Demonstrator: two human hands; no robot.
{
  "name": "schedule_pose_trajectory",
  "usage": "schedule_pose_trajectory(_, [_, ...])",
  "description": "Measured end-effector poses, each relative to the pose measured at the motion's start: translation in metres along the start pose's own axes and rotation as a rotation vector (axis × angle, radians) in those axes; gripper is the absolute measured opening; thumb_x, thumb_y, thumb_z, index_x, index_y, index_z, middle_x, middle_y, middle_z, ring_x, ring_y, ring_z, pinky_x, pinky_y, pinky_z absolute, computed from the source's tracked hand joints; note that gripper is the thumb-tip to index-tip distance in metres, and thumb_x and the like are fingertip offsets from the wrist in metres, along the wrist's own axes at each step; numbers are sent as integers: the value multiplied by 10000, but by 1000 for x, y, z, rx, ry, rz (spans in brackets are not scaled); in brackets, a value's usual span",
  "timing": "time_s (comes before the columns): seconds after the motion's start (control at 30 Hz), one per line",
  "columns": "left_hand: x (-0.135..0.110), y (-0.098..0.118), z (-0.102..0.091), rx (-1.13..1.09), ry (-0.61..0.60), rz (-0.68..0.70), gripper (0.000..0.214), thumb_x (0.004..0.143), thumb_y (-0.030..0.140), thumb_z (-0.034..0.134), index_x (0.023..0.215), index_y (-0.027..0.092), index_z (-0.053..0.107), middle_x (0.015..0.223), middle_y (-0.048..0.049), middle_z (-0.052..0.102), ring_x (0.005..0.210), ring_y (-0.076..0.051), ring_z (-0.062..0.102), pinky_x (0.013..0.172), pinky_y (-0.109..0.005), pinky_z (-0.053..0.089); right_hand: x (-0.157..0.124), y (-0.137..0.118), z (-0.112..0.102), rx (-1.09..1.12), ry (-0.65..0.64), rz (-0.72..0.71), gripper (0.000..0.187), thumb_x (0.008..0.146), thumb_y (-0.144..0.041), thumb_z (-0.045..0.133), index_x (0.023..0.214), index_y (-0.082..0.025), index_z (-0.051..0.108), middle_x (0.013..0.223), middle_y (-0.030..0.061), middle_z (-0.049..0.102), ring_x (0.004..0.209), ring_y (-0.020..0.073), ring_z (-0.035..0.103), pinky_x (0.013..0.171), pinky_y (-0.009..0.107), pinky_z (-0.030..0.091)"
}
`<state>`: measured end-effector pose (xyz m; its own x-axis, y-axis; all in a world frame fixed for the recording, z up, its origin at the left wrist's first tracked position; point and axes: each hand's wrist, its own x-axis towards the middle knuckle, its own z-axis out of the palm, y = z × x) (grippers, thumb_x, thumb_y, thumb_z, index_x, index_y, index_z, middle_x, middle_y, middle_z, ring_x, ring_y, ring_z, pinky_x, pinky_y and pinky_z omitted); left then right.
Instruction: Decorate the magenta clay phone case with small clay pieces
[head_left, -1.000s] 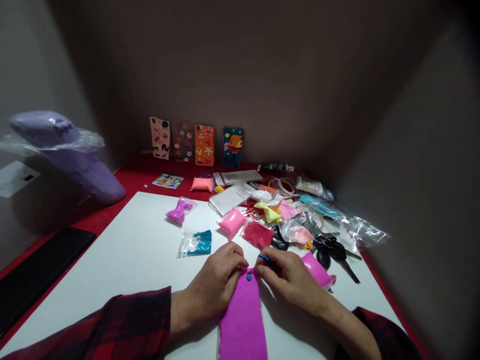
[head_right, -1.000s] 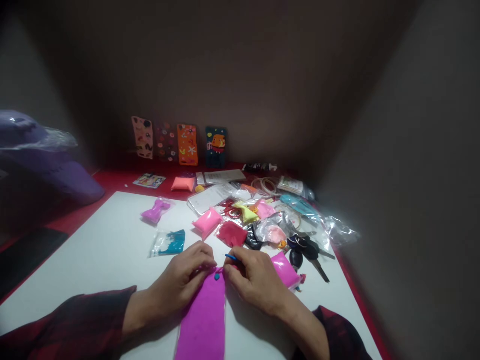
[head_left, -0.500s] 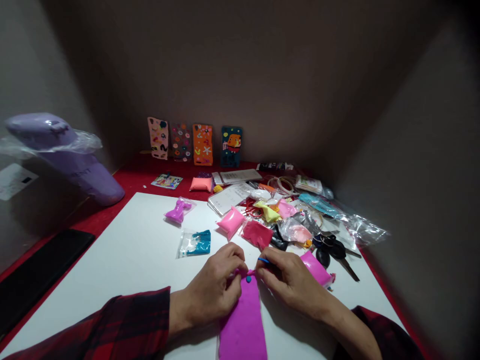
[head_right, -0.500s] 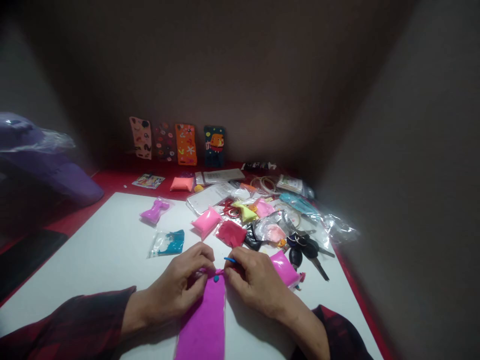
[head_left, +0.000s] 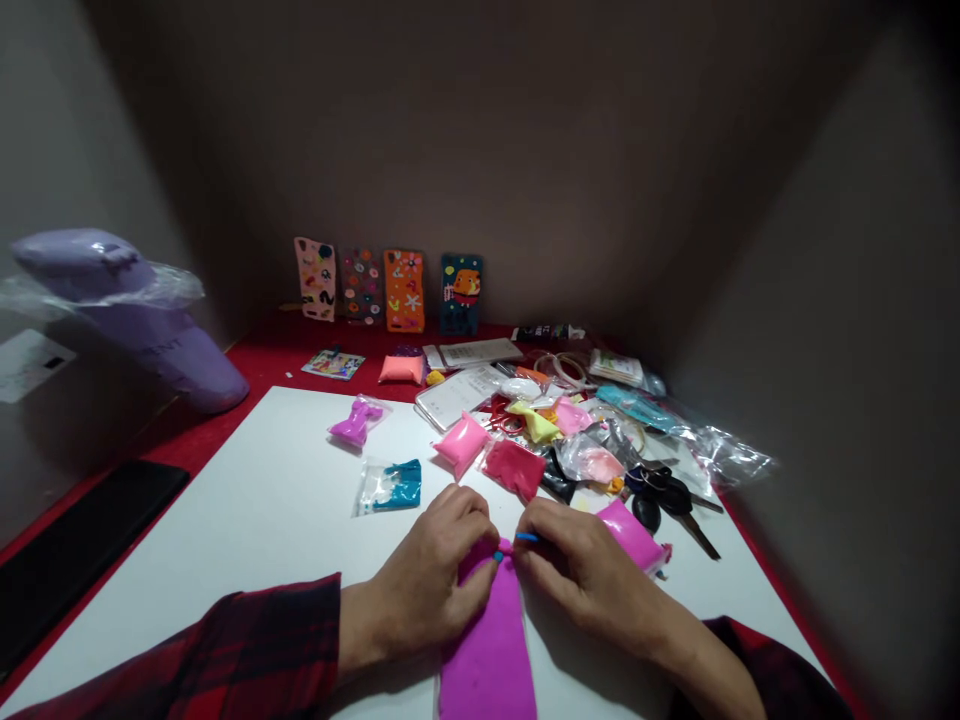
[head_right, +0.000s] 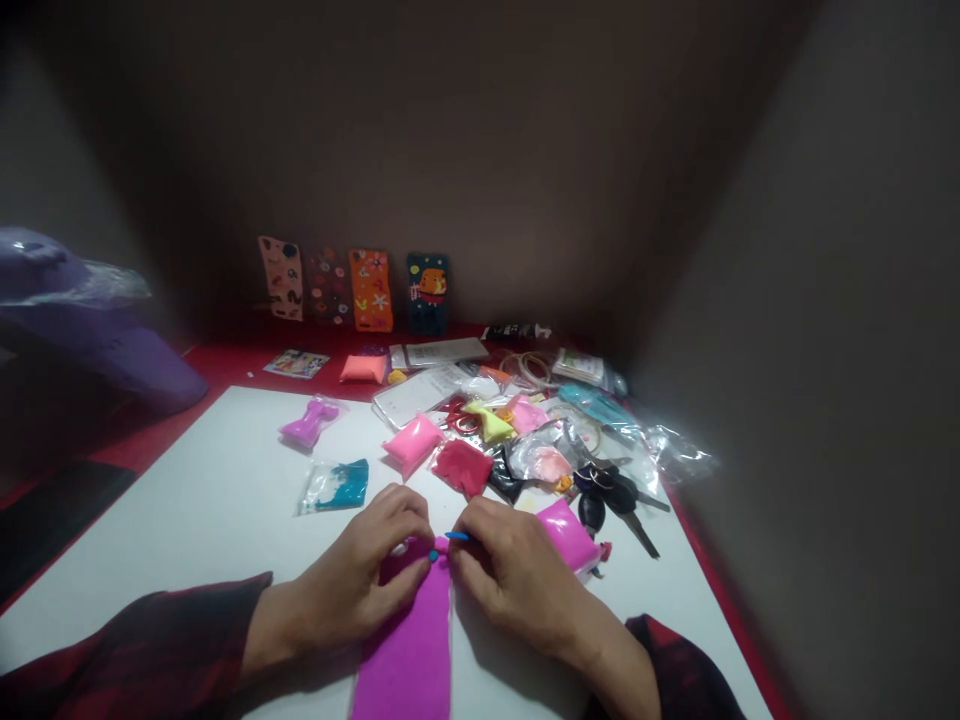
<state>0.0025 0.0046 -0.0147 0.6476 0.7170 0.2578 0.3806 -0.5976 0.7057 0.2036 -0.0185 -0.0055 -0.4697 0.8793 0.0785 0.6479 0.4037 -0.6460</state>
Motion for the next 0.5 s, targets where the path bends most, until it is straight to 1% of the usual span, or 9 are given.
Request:
schedule_pose_trajectory(0.23, [0, 1, 2, 0, 4, -12, 161, 732, 12, 534, 803, 156, 538, 891, -62, 536, 858, -191, 477, 759, -326, 420, -3, 1, 2, 7, 8, -30, 84, 851, -106, 473, 843, -179, 513, 817, 32, 573, 748, 164, 509, 641, 278, 374])
schedule_pose_trajectory(0.37, [1, 0, 2, 2, 5, -10, 174, 720, 3, 529, 811, 150, 547, 902, -68, 540, 864, -193, 481, 764, -326, 422, -7, 1, 4, 32, -4, -23, 118, 844, -110, 488, 913, -189, 544, 855, 36, 605, 773, 172, 539, 659, 280, 392])
schedule_pose_trajectory(0.5, [0, -2, 3, 6, 5, -8, 172, 725, 17, 529, 816, 161, 549, 909, -65, 543, 868, -196, 483, 769, -331, 426, -8, 3, 8, 44, 23, -56, 142, 849, -103, 476, 923, -192, 558, 845, 40, 621, 759, 168, 556, 648, 274, 401])
